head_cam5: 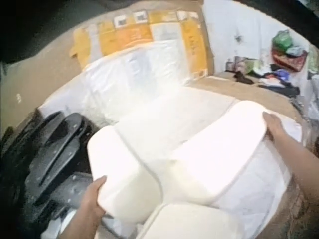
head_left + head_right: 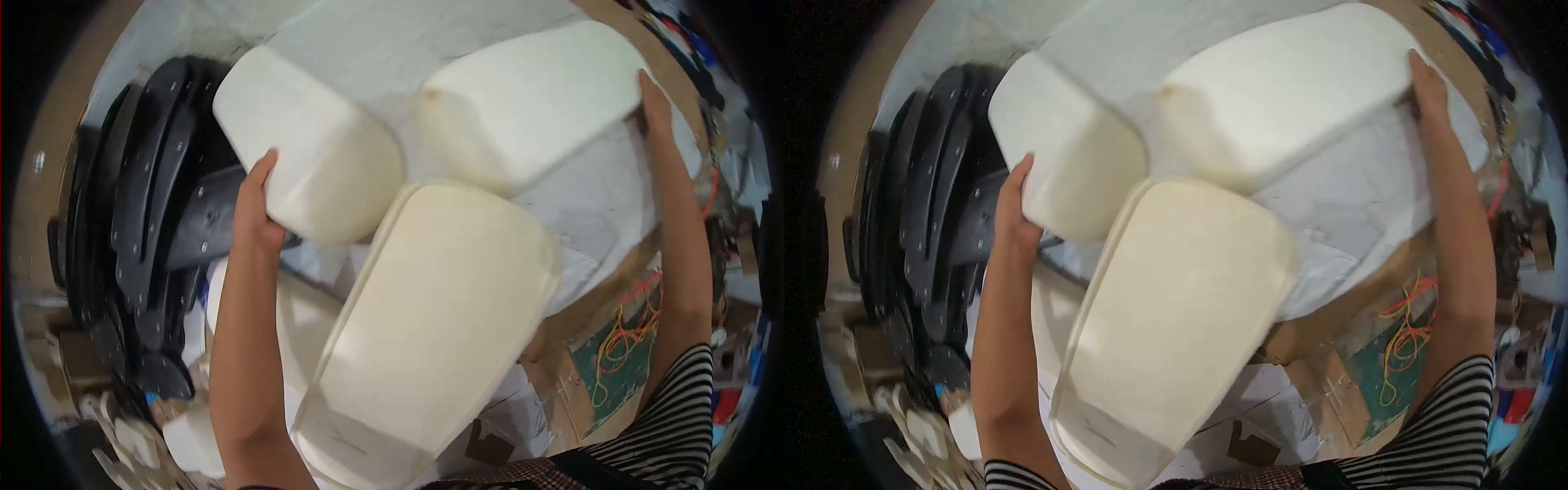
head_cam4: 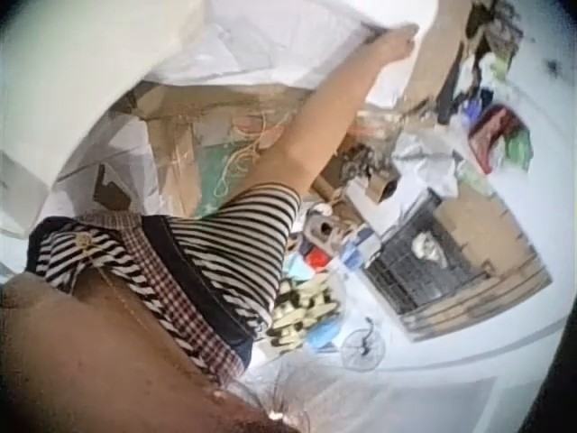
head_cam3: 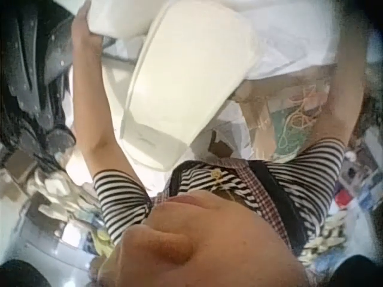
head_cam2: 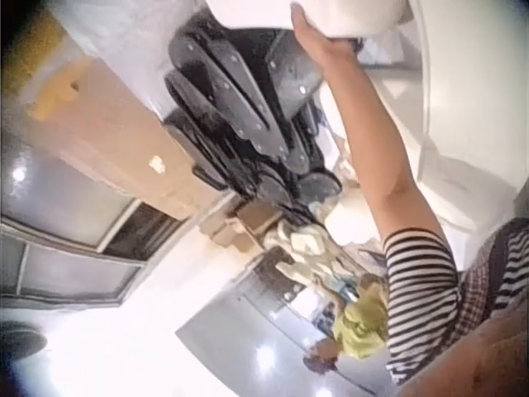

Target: Assembling shoe components and soles by hand at a workbench.

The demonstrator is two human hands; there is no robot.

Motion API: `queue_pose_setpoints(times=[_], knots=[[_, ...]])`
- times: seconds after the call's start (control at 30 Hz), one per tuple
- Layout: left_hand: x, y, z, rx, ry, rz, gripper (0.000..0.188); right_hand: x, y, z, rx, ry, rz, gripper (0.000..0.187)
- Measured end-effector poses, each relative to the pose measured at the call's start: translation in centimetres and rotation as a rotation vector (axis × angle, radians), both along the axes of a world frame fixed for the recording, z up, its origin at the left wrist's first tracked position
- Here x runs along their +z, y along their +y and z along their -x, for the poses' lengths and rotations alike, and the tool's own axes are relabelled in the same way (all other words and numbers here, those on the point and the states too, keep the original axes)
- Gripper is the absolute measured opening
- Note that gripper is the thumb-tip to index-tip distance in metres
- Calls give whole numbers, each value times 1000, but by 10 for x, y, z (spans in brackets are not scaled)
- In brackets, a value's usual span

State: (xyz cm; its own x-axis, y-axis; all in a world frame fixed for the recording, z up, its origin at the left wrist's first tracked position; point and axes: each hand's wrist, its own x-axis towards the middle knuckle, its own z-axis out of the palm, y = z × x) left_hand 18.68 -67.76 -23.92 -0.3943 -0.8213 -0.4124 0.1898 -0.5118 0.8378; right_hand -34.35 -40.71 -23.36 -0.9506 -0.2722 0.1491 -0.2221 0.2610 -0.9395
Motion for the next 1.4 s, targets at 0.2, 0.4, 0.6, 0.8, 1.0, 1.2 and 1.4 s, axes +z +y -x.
queue_pose_setpoints(times=[0.2, 0.4, 0.6, 0.8, 1.0, 1.2, 1.4], knots=[[46, 24, -6, 119, -79, 258, 57, 28, 4, -11, 46, 31, -63, 88], [121, 83, -35, 292, -206, 728, 47, 30, 0, -6, 118, -28, -117, 83], [164, 133, -197, 571, -348, 610, 45, 32, -10, 35, 108, -236, -124, 79], [110, 173, -416, 750, -1422, 714, 56, 28, -12, -4, 198, -54, -37, 64], [77, 82, -214, 325, -840, 743, 40, 56, -14, 4, 347, 93, 162, 55], [47, 46, 68, -365, -250, 295, 51, 50, -20, 23, 154, -92, 303, 38], [50, 71, 134, -551, -339, 550, 66, 53, -13, -17, 107, -157, 333, 46]])
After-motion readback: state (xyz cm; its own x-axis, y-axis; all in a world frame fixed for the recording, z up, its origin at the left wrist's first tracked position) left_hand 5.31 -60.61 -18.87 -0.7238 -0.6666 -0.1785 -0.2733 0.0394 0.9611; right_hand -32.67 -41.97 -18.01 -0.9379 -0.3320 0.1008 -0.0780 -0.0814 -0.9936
